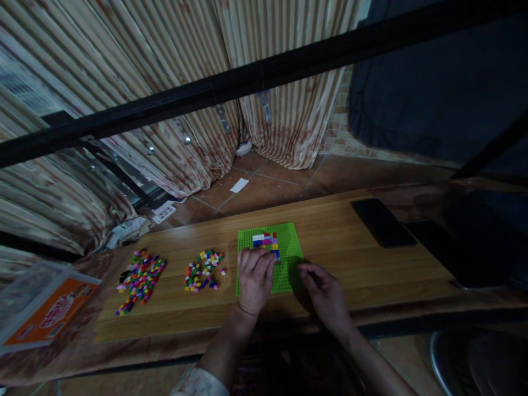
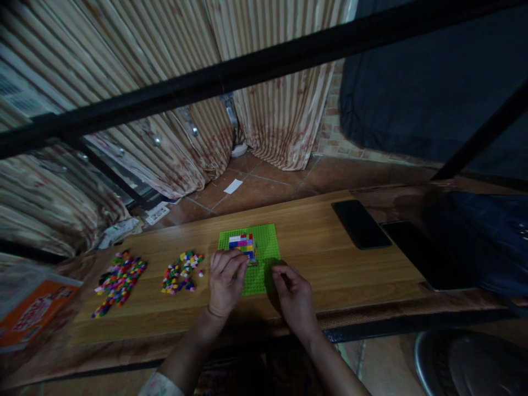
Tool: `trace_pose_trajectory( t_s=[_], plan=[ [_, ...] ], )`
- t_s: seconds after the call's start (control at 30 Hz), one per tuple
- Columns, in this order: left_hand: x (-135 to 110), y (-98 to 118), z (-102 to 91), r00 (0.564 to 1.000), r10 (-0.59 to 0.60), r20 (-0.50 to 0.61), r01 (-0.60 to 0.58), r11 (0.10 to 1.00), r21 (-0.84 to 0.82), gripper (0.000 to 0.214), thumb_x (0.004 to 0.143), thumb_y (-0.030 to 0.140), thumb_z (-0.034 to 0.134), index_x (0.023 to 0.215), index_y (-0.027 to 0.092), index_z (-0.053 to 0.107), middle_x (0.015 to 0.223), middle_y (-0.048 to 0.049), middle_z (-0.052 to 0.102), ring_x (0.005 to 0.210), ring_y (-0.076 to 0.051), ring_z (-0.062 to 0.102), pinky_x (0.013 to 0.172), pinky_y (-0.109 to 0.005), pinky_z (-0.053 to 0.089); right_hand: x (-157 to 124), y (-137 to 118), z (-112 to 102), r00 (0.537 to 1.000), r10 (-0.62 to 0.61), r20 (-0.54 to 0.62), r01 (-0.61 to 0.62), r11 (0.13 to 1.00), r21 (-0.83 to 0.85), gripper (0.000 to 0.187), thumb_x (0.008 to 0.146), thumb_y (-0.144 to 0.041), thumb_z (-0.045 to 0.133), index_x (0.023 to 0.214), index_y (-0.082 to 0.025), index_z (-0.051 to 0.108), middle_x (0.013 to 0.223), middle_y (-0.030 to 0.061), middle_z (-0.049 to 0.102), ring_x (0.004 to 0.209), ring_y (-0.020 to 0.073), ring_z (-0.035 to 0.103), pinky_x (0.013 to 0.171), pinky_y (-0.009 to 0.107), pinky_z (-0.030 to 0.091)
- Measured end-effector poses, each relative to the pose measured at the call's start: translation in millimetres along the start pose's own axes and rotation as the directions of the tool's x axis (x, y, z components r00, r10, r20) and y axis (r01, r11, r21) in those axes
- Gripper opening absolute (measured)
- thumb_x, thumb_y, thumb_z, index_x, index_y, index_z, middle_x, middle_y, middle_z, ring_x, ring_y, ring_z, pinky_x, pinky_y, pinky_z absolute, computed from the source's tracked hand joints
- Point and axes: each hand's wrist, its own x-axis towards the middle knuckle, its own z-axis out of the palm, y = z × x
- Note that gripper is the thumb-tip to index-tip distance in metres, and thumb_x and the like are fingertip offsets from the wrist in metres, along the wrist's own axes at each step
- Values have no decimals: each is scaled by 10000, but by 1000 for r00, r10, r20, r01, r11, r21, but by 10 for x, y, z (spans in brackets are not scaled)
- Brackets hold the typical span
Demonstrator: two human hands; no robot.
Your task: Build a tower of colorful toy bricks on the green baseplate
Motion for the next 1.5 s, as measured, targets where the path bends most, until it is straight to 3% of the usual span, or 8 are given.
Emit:
trace_pose_trajectory(
  t_s=[0.6,0.73,0.83,0.97,1.13,1.27,1.37,1.5],
  plan=[
    [-5,-36,19,997,77,-2,-77,997,6,130,849,111,591,884,211,667,882,-24,698,882,-162,583,868,-372,437,-3,18,7,1000,-29,-4,29,998,-58,301,824,-461,591,936,-202,697,942,68,706,892,212,647,842,364,501],
    [16,-14,-3,997,64,41,-66,997,39,126,858,123,583,866,218,667,875,-19,697,871,-161,579,855,-370,438,-5,-2,8,999,-31,-16,30,996,-79,304,818,-466,595,924,-202,702,954,74,714,915,223,649,854,372,498],
    [-16,23,-75,997,41,73,-45,997,61,176,858,121,578,961,233,667,941,-32,686,898,-171,578,845,-373,448,-5,2,0,1000,-25,-4,25,996,-81,316,820,-471,590,935,-198,701,965,80,716,914,227,651,853,377,500],
    [-207,85,-229,994,-104,44,101,992,74,353,858,133,571,1190,249,589,1124,-71,624,1037,-196,564,895,-376,478,4,56,-19,999,-31,16,32,995,-99,330,828,-473,576,946,-188,693,960,85,715,912,231,654,848,381,506],
    [-582,100,-421,937,-350,-4,349,935,67,397,869,158,536,1262,209,518,1211,-105,565,1140,-217,550,956,-385,502,-20,71,-40,992,-120,41,127,959,-252,341,869,-459,521,1034,-192,656,1044,99,690,986,236,640,875,398,506],
    [-825,39,-545,919,-392,50,385,917,106,387,878,139,498,1258,212,509,1239,-106,567,1177,-224,544,991,-418,493,-117,5,-11,944,-303,126,327,822,-466,335,876,-434,523,1096,-208,634,1095,102,656,1030,245,614,906,433,499],
    [-889,-63,-610,924,-372,84,357,922,152,396,887,118,461,1268,220,501,1264,-101,575,1203,-220,536,1018,-428,475,-199,41,56,866,-435,247,495,675,-547,299,893,-395,513,1106,-224,636,1150,101,639,1076,254,595,933,461,488],
    [-755,-288,-651,941,-278,191,230,944,237,395,890,146,468,1276,216,515,1322,-105,555,1271,-239,476,1050,-463,433,-250,216,156,753,-516,408,654,524,-546,251,905,-365,505,1063,-240,654,1165,89,646,1036,254,616,870,456,518]
  ],
)
